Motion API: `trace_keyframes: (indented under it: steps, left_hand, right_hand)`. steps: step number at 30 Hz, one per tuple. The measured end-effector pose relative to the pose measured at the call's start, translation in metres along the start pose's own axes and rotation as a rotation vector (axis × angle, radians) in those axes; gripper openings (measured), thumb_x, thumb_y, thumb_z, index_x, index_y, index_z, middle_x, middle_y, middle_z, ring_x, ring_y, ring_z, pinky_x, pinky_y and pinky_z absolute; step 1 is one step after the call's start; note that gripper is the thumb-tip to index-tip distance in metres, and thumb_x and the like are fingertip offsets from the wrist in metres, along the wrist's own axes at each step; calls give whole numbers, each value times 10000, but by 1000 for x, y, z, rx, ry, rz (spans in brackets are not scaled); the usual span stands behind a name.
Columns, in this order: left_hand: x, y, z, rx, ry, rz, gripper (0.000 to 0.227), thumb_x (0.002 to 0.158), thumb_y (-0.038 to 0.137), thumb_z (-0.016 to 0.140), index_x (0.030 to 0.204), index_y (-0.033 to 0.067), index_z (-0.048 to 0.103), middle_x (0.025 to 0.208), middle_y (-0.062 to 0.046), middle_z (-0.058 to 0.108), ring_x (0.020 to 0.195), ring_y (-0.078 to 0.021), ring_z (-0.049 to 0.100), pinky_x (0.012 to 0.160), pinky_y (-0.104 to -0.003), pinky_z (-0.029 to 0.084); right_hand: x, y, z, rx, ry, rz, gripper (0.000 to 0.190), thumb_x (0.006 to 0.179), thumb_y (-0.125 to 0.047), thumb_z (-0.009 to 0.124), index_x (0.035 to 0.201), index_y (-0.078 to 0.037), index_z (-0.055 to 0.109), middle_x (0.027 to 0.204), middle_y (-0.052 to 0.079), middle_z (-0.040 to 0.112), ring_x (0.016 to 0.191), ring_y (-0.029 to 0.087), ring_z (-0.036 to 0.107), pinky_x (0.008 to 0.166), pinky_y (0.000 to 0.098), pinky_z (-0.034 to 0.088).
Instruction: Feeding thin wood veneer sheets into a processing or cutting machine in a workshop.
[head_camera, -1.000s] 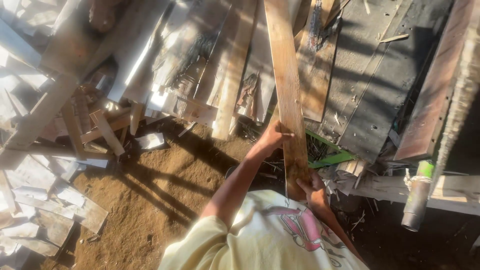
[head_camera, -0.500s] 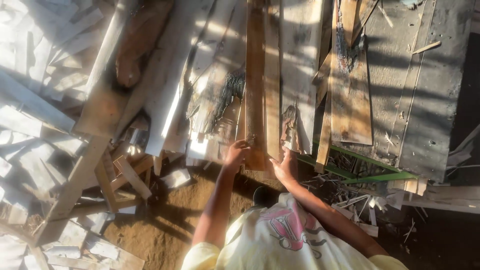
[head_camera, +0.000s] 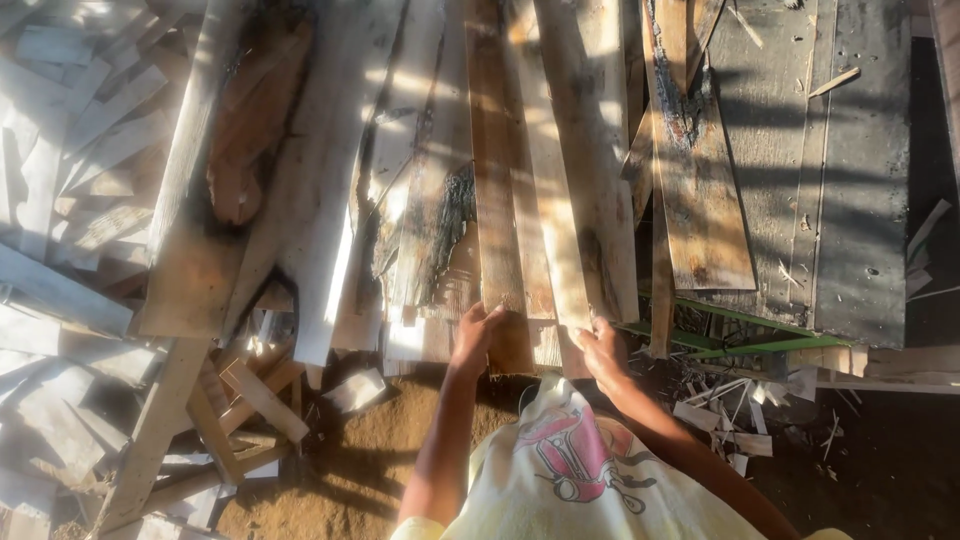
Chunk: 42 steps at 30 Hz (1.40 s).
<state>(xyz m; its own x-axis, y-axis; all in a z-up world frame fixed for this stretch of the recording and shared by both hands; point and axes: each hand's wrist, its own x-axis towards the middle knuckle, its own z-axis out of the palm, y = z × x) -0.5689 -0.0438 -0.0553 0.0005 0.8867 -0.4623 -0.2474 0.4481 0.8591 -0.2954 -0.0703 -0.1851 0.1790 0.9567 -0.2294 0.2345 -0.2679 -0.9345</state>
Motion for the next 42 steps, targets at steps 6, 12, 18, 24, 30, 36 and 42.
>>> trace_keyframes:
  steps: [6,12,18,24,30,36,42]
  left_hand:
    - [5,2,13,-12,48,-9,221,944,225,692,823,71,589,768,-24,546,712,-139,504,620,-293,450]
    - [11,-14,19,-203,19,26,187,970,143,683,865,46,562,819,-34,579,757,-145,552,661,-300,500]
    - [-5,9,31,-363,-31,-36,93,920,48,610,1012,34,622,943,-86,682,886,-191,681,765,-297,599]
    - [6,-12,23,-379,-64,7,71,968,31,628,988,-13,576,906,-122,640,800,-214,655,686,-316,572]
    - [-10,7,28,-328,15,-97,113,933,103,582,1019,48,630,879,-108,651,746,-208,638,623,-311,546]
    - [-4,-3,32,-464,15,-87,128,935,94,604,1046,39,637,865,-66,643,763,-176,622,620,-296,523]
    - [5,-20,38,-459,43,-65,154,939,91,591,1060,28,663,901,-61,672,751,-151,597,631,-264,501]
  right_hand:
    - [-1,-63,-17,280,53,-56,438,944,-154,697,1291,77,562,1102,84,650,996,141,605,906,276,484]
    - [-2,-64,-5,532,32,-98,505,964,-157,720,1365,83,532,1140,70,629,1050,119,571,956,273,456]
    - [26,-10,-4,315,119,107,590,894,-194,760,1365,67,518,1215,76,623,1138,153,565,986,308,457]
    - [-5,-94,-18,-136,201,-5,457,942,-269,707,1262,48,637,1015,90,707,925,222,658,845,352,529]
    - [-19,-144,1,213,154,-207,388,1002,-202,680,1283,56,612,1007,77,672,910,130,596,843,282,493]
    - [-22,-163,25,291,105,-187,393,997,-210,676,1271,64,605,1068,72,692,982,121,624,889,280,504]
    - [8,-95,51,-164,44,-38,582,951,-292,678,1395,59,539,1144,163,700,1064,240,672,943,368,518]
